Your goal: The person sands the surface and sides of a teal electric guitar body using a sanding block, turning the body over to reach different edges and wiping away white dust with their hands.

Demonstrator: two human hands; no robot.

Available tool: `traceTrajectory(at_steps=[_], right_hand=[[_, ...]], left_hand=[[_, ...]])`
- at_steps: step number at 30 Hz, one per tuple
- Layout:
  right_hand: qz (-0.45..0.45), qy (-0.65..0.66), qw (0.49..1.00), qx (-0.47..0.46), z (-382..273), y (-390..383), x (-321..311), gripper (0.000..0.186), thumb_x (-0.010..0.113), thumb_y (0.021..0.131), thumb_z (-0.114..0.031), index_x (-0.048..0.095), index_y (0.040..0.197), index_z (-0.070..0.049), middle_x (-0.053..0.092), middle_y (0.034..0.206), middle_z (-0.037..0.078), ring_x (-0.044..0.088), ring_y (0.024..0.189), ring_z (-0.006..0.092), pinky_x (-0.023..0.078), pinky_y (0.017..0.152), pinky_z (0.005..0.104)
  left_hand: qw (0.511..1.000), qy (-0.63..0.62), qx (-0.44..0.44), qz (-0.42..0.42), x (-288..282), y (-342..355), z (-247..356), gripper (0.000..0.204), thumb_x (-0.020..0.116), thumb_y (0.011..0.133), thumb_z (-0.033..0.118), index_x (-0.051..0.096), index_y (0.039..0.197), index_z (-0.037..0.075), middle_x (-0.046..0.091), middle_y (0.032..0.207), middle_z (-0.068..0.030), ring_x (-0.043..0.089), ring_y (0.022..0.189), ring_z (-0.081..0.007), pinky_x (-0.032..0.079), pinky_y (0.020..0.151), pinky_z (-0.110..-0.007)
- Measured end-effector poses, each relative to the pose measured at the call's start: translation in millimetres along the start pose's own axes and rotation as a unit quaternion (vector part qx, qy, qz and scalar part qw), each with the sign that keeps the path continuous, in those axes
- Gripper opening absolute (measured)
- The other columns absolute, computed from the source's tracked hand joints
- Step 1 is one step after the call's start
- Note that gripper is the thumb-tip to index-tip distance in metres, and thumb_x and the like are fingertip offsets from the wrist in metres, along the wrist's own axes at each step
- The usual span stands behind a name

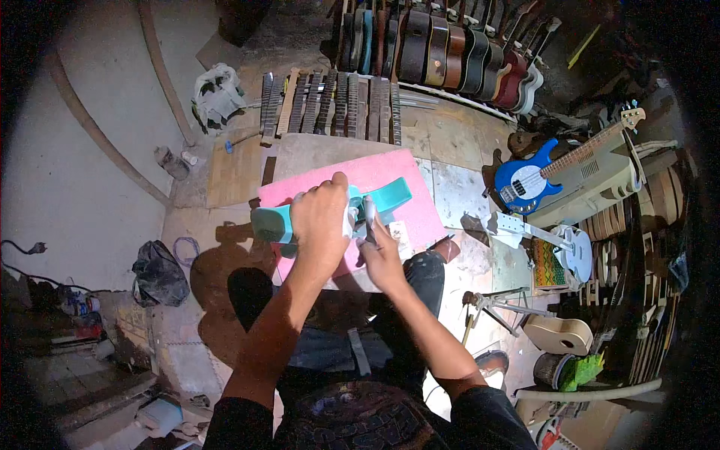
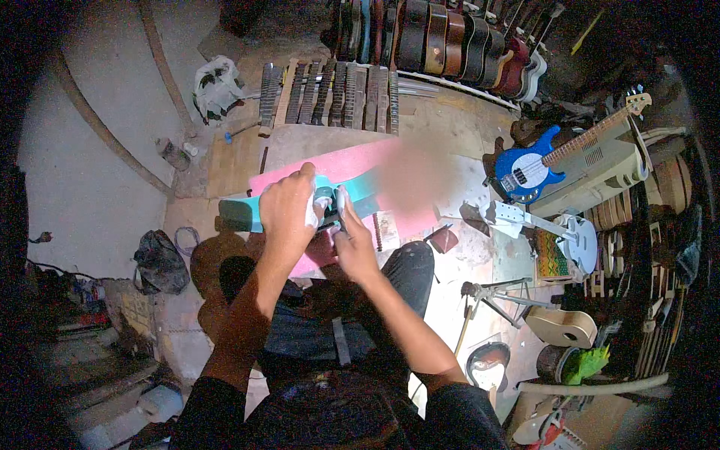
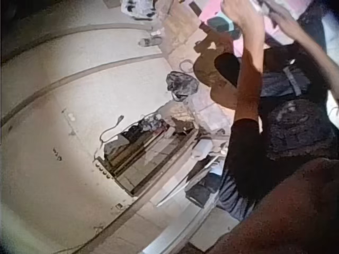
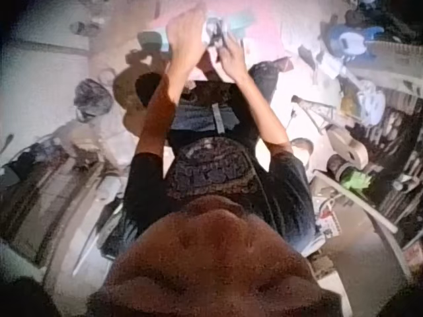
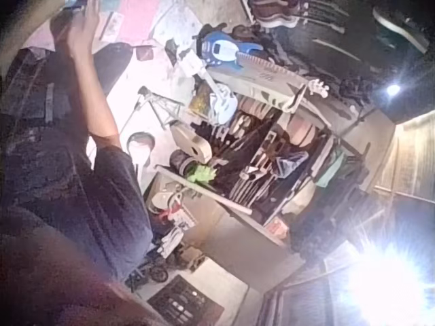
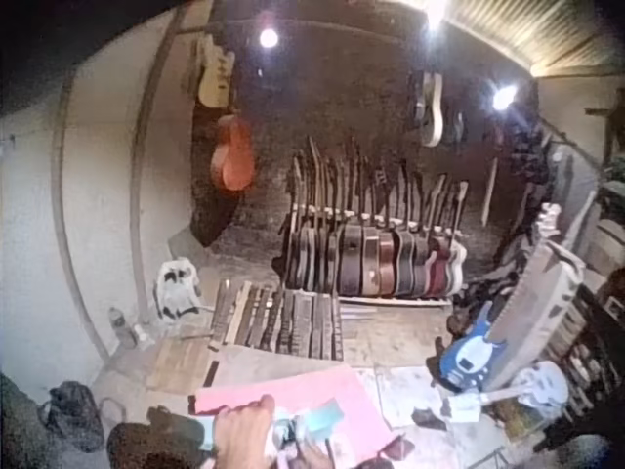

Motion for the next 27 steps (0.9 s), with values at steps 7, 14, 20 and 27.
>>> traceTrajectory(at_steps=[7, 14, 20, 27], right_hand=[[0.046, -0.204, 0.976, 0.061, -15, 9, -9, 0.084, 0.06, 0.08, 0.013, 0.045, 0.16, -0.009, 0.043, 0.164, 0.023, 0.046, 0.149, 0.0402, 0.041, 0.123, 0.0463], [0.045, -0.18, 0.983, 0.002, -25, 26, -56, 0.065, 0.049, 0.084, 0.016, 0.067, 0.142, -0.007, 0.063, 0.149, 0.018, 0.072, 0.122, 0.0343, 0.057, 0.1, 0.0389], [-0.021, -0.073, 0.997, -0.023, -13, 7, -35, 0.061, 0.052, 0.085, 0.012, 0.067, 0.14, -0.008, 0.061, 0.146, 0.022, 0.06, 0.136, 0.0375, 0.051, 0.112, 0.0435], [0.075, -0.325, 0.941, 0.053, -10, 15, -58, 0.074, 0.054, 0.078, 0.015, 0.061, 0.148, -0.01, 0.058, 0.151, 0.02, 0.065, 0.127, 0.0404, 0.057, 0.101, 0.0448]], left_hand=[[1.0, -0.005, -0.002, -0.002, -4, 3, 0, 0.04, 0.084, 0.074, 0.016, 0.06, 0.103, 0.003, 0.074, 0.084, -0.0192, 0.075, 0.081, -0.0395, 0.058, 0.069, -0.049], [1.0, 0.015, -0.012, -0.006, -3, 0, -4, 0.039, 0.083, 0.075, 0.016, 0.062, 0.105, 0.003, 0.074, 0.087, -0.0196, 0.075, 0.082, -0.038, 0.058, 0.071, -0.049], [1.0, -0.004, 0.0, -0.005, -2, -3, 1, 0.037, 0.082, 0.075, 0.014, 0.061, 0.104, 0.003, 0.074, 0.087, -0.0189, 0.075, 0.081, -0.0384, 0.058, 0.07, -0.048], [1.0, -0.001, 0.002, 0.007, 1, -3, 0, 0.039, 0.083, 0.075, 0.017, 0.06, 0.103, 0.002, 0.074, 0.086, -0.0193, 0.075, 0.081, -0.0388, 0.057, 0.07, -0.049]])
Point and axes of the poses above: each hand's wrist, its own y-axis towards the middle knuckle, its own x-axis out of the palm, z = x × y, the point moved 5 cm from there along y, towards the middle knuckle
